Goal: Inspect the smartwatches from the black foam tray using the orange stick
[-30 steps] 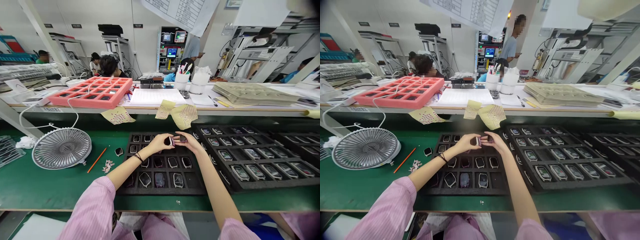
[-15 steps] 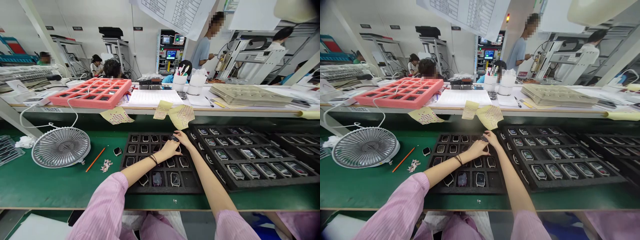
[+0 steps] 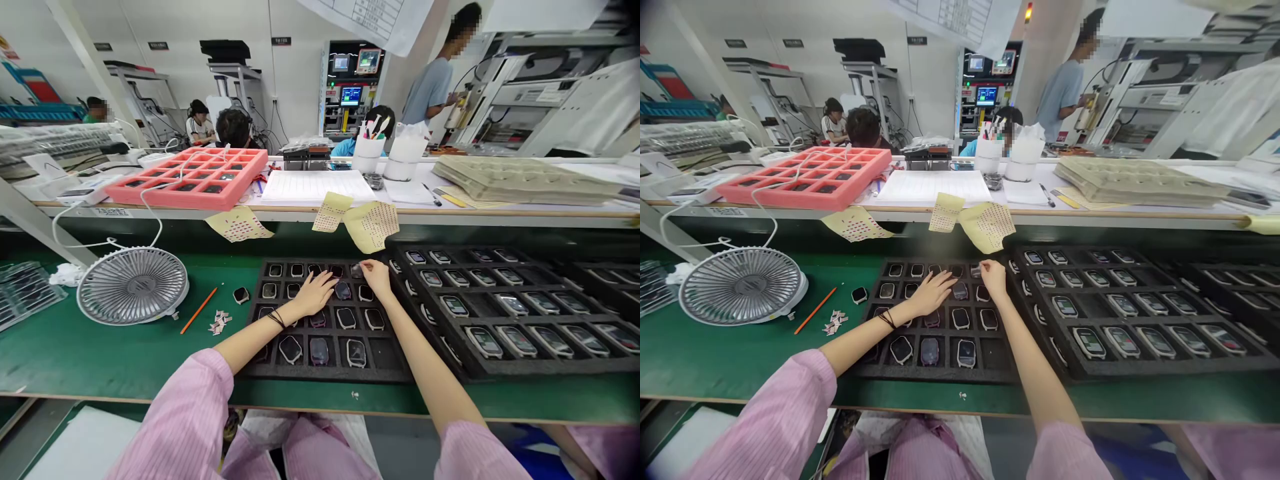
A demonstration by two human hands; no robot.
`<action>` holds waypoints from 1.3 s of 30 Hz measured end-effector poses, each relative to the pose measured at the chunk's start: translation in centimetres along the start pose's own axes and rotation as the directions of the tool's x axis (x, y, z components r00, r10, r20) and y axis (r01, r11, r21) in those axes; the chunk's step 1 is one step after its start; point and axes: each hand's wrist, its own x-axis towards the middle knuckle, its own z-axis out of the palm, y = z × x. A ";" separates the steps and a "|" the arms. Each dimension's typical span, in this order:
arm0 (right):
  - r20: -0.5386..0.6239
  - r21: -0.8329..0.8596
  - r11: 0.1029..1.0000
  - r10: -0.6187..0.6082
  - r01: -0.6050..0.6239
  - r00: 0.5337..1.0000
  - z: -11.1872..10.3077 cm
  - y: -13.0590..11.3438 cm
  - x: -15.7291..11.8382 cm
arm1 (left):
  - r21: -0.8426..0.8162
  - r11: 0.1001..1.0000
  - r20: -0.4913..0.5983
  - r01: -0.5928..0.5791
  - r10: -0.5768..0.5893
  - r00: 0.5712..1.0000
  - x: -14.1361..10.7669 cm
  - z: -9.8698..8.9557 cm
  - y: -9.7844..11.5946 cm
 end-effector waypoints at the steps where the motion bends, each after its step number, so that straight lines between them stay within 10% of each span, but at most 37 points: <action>1: 0.014 -0.032 0.999 -0.011 0.011 1.000 0.0 -0.2 -0.2 | 0.011 0.999 -0.010 0.037 -0.037 0.999 0.1 0.4 0.1; 7: 0.141 -0.130 0.976 -0.157 0.176 0.977 0.2 -3.0 -2.2 | 0.005 0.977 -0.116 0.214 -0.212 0.970 1.7 1.6 1.0; 16: 0.472 0.008 0.923 -0.344 0.386 0.812 0.6 -4.7 -8.1 | 0.037 0.927 -0.136 0.372 -0.364 0.921 2.4 -2.3 -2.2; 25: 0.370 -0.009 0.962 -0.251 0.274 0.894 1.1 -5.9 -6.2 | -0.029 0.933 0.028 0.359 -0.358 0.933 5.4 -2.6 -3.8; 32: 0.288 -0.076 0.971 -0.198 0.228 0.937 6.7 -8.2 -3.8 | -0.142 0.923 0.092 0.357 -0.347 0.933 3.6 -4.1 -4.0; 39: 0.343 -0.053 0.989 -0.111 0.137 0.933 6.9 -6.7 -3.5 | -0.245 0.889 0.096 0.386 -0.374 0.922 1.3 -5.6 -2.4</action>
